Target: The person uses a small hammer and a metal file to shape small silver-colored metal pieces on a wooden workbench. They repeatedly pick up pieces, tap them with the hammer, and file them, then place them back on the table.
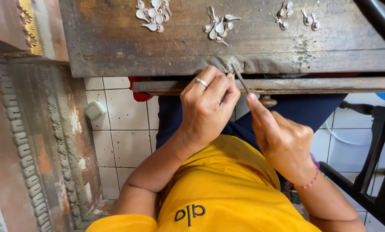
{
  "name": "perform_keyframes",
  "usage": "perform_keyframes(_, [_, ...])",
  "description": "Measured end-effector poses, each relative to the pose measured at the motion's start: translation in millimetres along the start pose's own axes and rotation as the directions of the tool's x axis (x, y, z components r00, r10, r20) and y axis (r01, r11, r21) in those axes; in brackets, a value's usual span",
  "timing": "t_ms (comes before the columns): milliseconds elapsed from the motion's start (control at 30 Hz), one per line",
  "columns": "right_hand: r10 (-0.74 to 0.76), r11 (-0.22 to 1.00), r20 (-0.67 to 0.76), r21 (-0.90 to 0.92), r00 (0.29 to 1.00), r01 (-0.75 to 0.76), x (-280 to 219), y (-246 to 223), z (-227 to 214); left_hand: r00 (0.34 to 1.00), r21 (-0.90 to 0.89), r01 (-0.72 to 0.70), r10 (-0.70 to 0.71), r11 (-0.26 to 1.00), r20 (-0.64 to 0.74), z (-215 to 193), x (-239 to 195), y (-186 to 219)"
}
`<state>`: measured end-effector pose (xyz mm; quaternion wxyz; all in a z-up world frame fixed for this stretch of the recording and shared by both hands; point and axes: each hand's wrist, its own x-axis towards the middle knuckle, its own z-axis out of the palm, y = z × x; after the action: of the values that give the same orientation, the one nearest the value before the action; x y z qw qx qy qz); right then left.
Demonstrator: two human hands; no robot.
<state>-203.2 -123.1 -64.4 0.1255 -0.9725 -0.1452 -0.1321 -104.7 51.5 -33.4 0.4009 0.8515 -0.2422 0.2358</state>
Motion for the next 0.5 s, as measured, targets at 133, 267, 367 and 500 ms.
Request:
perform_keyframes(133, [-0.016,0.999,-0.088,0.037,0.996,0.020,30,-2,11,1.000,-0.050,0.009,-0.009,0.999,0.002,-2,0,3])
perform_keyframes(267, [0.059,0.961,-0.054,0.275,0.997,-0.042,36,-1,-2,1.000,-0.037,0.006,-0.006,0.999,-0.008,-1,3,1])
perform_keyframes(367, [0.051,0.950,-0.007,0.308,0.999,-0.047,19,-5,-13,1.000,-0.022,0.005,-0.006,1.000,-0.014,0,2,0])
perform_keyframes(500, [-0.016,0.999,-0.040,0.051,0.999,0.018,4,-6,-3,1.000,-0.018,0.001,-0.001,1.000,-0.008,0,3,0])
